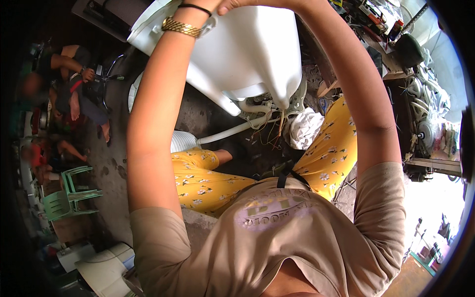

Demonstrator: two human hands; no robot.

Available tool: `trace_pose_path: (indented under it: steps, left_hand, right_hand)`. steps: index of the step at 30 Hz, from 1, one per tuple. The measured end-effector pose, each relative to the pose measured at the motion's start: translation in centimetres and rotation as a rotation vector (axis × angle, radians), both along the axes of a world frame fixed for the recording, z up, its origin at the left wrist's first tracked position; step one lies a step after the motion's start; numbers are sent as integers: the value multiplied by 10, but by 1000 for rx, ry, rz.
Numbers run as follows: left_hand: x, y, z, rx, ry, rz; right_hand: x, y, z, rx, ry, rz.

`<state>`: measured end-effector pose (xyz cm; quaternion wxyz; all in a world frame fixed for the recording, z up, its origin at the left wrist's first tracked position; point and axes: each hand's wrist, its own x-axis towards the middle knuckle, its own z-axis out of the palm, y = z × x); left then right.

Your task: The person works on a washing machine tub by hand and with a screwdriver, first detaching parts and then picking through a bucket of screws to reassemble a component onto the plastic tub.

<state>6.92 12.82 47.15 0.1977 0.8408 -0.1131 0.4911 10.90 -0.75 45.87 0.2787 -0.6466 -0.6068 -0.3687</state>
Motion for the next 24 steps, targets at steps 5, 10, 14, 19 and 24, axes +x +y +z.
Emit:
trace_pose_path:
  steps: [5,10,14,19,24]
  left_hand:
    - [3,25,8,99,-124,19]
    - [-73,22,-31,159,-284,-178]
    - [-162,45,-186,-31,41,-286]
    - [-224,69,-397,208,1420,93]
    - [-219,50,-479,267,1538,322]
  right_hand:
    - [-9,14,14,-110,50,-123]
    - [6,-20,6,-205,125,-201]
    - [35,-15,14,-253,70,-246]
    - [57,-25,19,-334,69,-148]
    - [64,-43,22,-375,115,-359]
